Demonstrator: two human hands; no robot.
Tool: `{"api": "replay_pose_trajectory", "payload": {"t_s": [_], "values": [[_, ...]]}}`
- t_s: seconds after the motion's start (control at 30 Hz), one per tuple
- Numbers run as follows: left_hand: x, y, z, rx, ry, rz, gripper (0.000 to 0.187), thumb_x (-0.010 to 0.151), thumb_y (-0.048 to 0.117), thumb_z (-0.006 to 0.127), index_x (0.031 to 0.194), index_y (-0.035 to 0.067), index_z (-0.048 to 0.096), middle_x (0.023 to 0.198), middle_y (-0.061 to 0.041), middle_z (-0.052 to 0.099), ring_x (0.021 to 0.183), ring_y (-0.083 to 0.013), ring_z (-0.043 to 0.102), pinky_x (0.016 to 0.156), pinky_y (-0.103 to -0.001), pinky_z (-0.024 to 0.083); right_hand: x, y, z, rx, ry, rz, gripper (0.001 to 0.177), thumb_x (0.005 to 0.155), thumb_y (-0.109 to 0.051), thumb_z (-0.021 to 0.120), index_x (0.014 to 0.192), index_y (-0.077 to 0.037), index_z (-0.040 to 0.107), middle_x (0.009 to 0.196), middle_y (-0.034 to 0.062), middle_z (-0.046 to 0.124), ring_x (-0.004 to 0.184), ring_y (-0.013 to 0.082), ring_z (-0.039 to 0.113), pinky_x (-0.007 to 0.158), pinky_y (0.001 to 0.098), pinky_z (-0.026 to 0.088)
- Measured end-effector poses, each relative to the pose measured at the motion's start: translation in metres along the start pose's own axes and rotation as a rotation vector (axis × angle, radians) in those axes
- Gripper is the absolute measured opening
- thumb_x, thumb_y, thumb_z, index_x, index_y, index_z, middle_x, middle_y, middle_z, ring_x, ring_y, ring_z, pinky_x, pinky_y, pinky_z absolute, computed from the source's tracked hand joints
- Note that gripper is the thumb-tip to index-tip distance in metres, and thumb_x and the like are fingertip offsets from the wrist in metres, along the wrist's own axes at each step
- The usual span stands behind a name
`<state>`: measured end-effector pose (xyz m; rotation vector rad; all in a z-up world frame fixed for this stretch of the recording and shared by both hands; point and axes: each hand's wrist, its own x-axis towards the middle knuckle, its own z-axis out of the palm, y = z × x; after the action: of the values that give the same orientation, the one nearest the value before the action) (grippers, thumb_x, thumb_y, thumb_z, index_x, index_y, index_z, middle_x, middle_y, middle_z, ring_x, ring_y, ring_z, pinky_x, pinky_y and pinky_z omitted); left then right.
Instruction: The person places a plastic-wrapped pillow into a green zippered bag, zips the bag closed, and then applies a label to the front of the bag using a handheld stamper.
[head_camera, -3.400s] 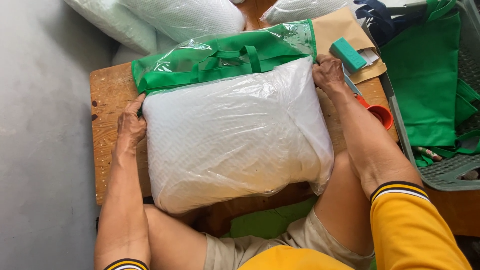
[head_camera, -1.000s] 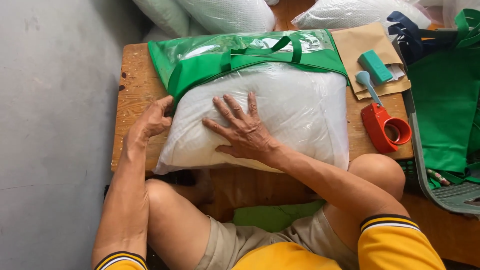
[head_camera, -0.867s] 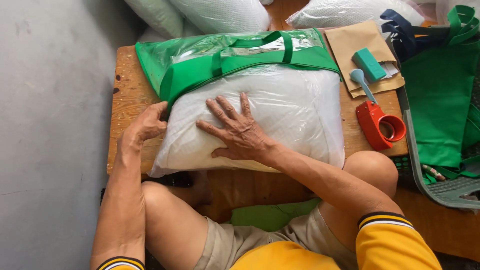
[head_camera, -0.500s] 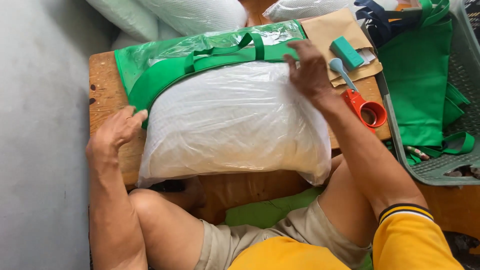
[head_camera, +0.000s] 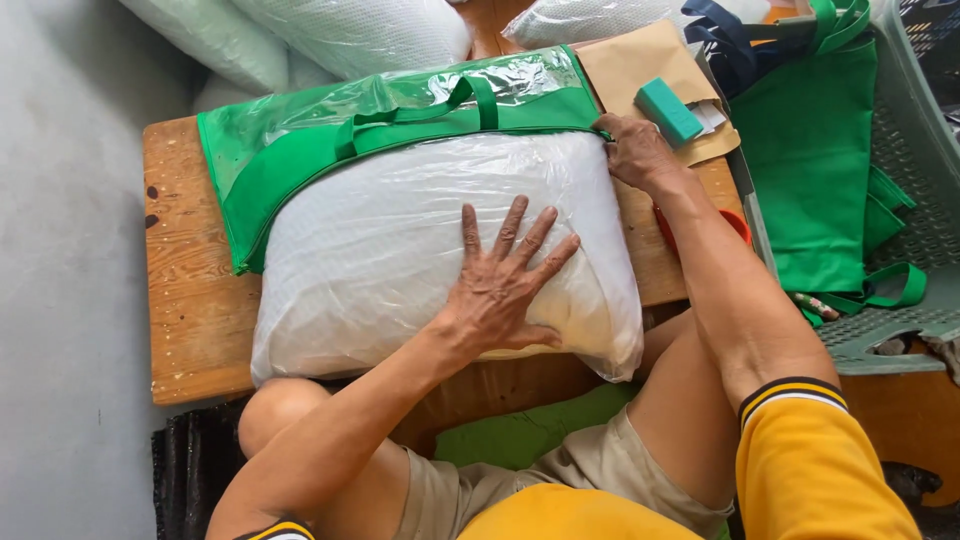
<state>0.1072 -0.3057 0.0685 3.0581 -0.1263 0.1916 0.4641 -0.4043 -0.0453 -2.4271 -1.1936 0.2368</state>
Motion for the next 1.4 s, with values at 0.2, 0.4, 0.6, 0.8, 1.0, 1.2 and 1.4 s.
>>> {"api": "replay_pose_trajectory", "payload": {"t_s": [0.2, 0.4, 0.6, 0.8, 1.0, 1.2, 1.4], "values": [[0.002, 0.003, 0.021, -0.006, 0.049, -0.092, 0.126, 0.061, 0.085, 0.078, 0.164, 0.032, 0.028, 0.173, -0.011, 0.015, 0.157, -0.0468, 0.001, 0.105, -0.092, -0.004, 0.007, 0.019, 0.012, 0.112, 0.103, -0.008, 0.022, 0.096, -0.012, 0.067, 0.113, -0.024, 0.073, 0.105, 0.0136, 0.073, 0.11, 0.0369, 0.068, 0.092, 0.0494, 0.055], [-0.002, 0.002, 0.027, -0.023, 0.11, -0.19, 0.121, 0.07, 0.087, 0.072, 0.166, 0.028, 0.025, 0.173, -0.015, 0.015, 0.156, -0.0499, 0.002, 0.102, -0.092, -0.003, -0.006, 0.012, 0.013, 0.123, 0.219, 0.024, 0.016, 0.091, -0.008, 0.067, 0.104, -0.016, 0.071, 0.097, 0.0164, 0.072, 0.104, 0.038, 0.069, 0.086, 0.0507, 0.055], [0.002, -0.005, 0.04, -0.024, 0.178, -0.31, 0.128, 0.073, 0.083, 0.076, 0.167, 0.017, 0.019, 0.172, -0.02, 0.013, 0.155, -0.0544, 0.003, 0.105, -0.089, 0.008, -0.035, -0.014, 0.0, 0.208, 0.081, 0.223, 0.036, 0.082, -0.009, 0.059, 0.117, -0.01, 0.053, 0.105, 0.0179, 0.071, 0.111, 0.0444, 0.066, 0.093, 0.057, 0.05], [0.006, -0.01, 0.04, -0.009, 0.178, -0.321, 0.126, 0.077, 0.082, 0.072, 0.167, 0.013, 0.018, 0.172, -0.021, 0.012, 0.154, -0.0569, 0.003, 0.105, -0.089, 0.008, -0.053, -0.04, -0.015, 0.089, -0.104, 0.206, 0.049, 0.078, -0.011, 0.062, 0.126, -0.011, 0.067, 0.103, 0.0275, 0.071, 0.111, 0.0522, 0.065, 0.093, 0.0621, 0.051], [0.01, -0.012, 0.029, -0.058, 0.136, -0.302, 0.122, 0.075, 0.081, 0.071, 0.163, 0.007, 0.03, 0.17, -0.021, 0.02, 0.153, -0.0576, 0.006, 0.105, -0.089, 0.008, -0.069, -0.054, -0.031, -0.015, -0.109, 0.124, 0.053, 0.079, -0.006, 0.058, 0.129, -0.018, 0.071, 0.103, 0.0269, 0.071, 0.106, 0.0522, 0.067, 0.086, 0.0575, 0.056], [0.016, -0.021, 0.016, -0.083, 0.104, -0.338, 0.116, 0.074, 0.08, 0.07, 0.16, 0.01, 0.035, 0.164, -0.019, 0.03, 0.154, -0.0537, 0.012, 0.106, -0.089, 0.012, -0.097, -0.08, -0.067, -0.1, -0.284, -0.079, 0.039, 0.084, -0.002, 0.06, 0.121, -0.006, 0.071, 0.11, 0.0273, 0.065, 0.109, 0.0552, 0.063, 0.09, 0.0637, 0.053], [0.014, -0.021, 0.019, -0.108, 0.117, -0.28, 0.126, 0.071, 0.089, 0.068, 0.161, 0.009, 0.033, 0.168, -0.02, 0.025, 0.155, -0.0535, 0.004, 0.108, -0.089, 0.007, -0.095, -0.081, -0.053, -0.372, -0.36, 0.056, 0.041, 0.078, -0.028, 0.073, 0.118, -0.018, 0.073, 0.13, 0.0143, 0.06, 0.121, 0.0401, 0.061, 0.095, 0.0589, 0.054]]}}
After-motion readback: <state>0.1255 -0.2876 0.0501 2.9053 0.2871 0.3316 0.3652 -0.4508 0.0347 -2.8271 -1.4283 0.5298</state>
